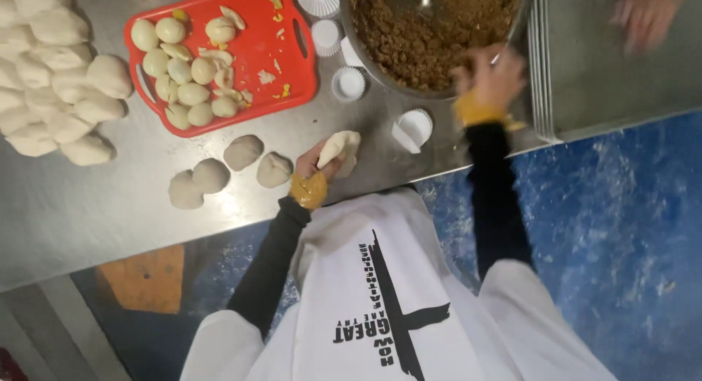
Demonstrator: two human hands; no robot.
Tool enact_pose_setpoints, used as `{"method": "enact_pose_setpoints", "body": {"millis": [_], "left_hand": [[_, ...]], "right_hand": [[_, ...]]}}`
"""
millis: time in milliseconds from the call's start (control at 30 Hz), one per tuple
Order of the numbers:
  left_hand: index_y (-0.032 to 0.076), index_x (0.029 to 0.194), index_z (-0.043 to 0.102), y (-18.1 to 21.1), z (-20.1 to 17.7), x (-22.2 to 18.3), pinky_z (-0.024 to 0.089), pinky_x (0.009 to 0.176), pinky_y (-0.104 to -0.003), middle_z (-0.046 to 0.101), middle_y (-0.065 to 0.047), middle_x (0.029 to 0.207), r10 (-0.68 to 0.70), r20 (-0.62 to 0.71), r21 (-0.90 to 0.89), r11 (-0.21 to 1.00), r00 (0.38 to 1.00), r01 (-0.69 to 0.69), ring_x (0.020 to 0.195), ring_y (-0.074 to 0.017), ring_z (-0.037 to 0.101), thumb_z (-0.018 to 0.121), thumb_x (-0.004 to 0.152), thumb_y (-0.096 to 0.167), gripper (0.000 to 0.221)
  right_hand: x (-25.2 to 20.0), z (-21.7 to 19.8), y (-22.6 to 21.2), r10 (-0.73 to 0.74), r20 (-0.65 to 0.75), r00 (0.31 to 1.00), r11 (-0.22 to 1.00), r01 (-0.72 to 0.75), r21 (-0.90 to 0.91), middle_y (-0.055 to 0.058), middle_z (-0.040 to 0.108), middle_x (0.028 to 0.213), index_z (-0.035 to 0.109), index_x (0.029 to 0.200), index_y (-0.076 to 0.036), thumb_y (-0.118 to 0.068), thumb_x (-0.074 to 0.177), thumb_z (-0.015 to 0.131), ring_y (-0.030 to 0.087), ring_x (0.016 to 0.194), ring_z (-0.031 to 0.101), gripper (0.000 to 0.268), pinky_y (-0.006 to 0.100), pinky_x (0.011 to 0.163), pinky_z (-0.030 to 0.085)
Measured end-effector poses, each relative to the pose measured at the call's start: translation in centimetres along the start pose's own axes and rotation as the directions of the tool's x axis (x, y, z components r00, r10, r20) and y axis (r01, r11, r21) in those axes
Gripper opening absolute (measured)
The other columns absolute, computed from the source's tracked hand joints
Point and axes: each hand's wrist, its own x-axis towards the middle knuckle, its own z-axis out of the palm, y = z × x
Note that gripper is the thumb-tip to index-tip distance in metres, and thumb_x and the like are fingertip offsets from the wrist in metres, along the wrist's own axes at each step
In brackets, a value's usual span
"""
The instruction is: Stuffing dough with meat filling and peeled eggs, then shaping into buns.
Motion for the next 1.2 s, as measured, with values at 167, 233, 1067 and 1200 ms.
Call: {"method": "enact_pose_setpoints", "body": {"millis": [167, 233, 1067, 1200], "left_hand": [[0.004, 0.136, 0.055, 1.4, -3.7, -1.6, 0.053, 0.090, -0.029, 0.070, -0.006, 0.111, 0.079, 0.030, 0.395, 0.915, 0.996, -0.084, 0.105, -0.0151, 0.065, 0.068, 0.094, 0.013, 0.044], [0.004, 0.132, 0.056, 1.3, -5.0, -2.4, 0.053, 0.088, -0.029, 0.070, -0.006, 0.108, 0.072, -0.005, 0.469, 0.881, 0.997, -0.061, 0.103, -0.0155, 0.066, 0.067, 0.094, 0.014, 0.041], [-0.003, 0.138, 0.052, 1.8, 5.0, -2.0, 0.055, 0.104, -0.035, 0.064, -0.013, 0.128, -0.217, -0.226, -0.487, 0.870, 0.950, 0.083, 0.118, -0.0222, 0.065, 0.076, 0.085, 0.000, 0.058], [-0.002, 0.138, 0.053, 1.8, 5.0, -1.6, 0.057, 0.102, -0.034, 0.064, -0.013, 0.127, -0.246, -0.241, -0.452, 0.885, 0.939, 0.115, 0.116, -0.0211, 0.066, 0.076, 0.085, 0.001, 0.058]], "right_hand": [[2.1, 1.7, 6.3, 0.091, 0.216, 0.972, 0.996, -0.087, -0.028, 0.019, 0.057, 0.120, 0.069, 0.111, -0.013, -0.027, 0.096, 0.075, 0.040, 0.108, 0.059, 0.021, 0.060, 0.094, 0.045], [2.7, 2.4, 7.3, 0.054, 0.258, 0.965, 0.997, -0.065, 0.034, 0.019, 0.057, 0.122, 0.068, 0.117, -0.011, -0.023, 0.107, 0.071, 0.039, 0.101, 0.062, 0.016, 0.049, 0.087, 0.051], [10.2, 5.3, 11.8, -0.422, 0.176, 0.889, 0.906, 0.416, 0.075, 0.008, 0.063, 0.095, 0.073, 0.109, -0.011, -0.009, 0.099, 0.067, 0.033, 0.085, 0.067, 0.012, 0.047, 0.069, 0.053], [9.7, 5.1, 12.1, -0.408, 0.244, 0.880, 0.913, 0.394, 0.104, 0.008, 0.063, 0.093, 0.074, 0.110, -0.010, -0.014, 0.096, 0.069, 0.032, 0.079, 0.065, 0.015, 0.045, 0.068, 0.053]]}}
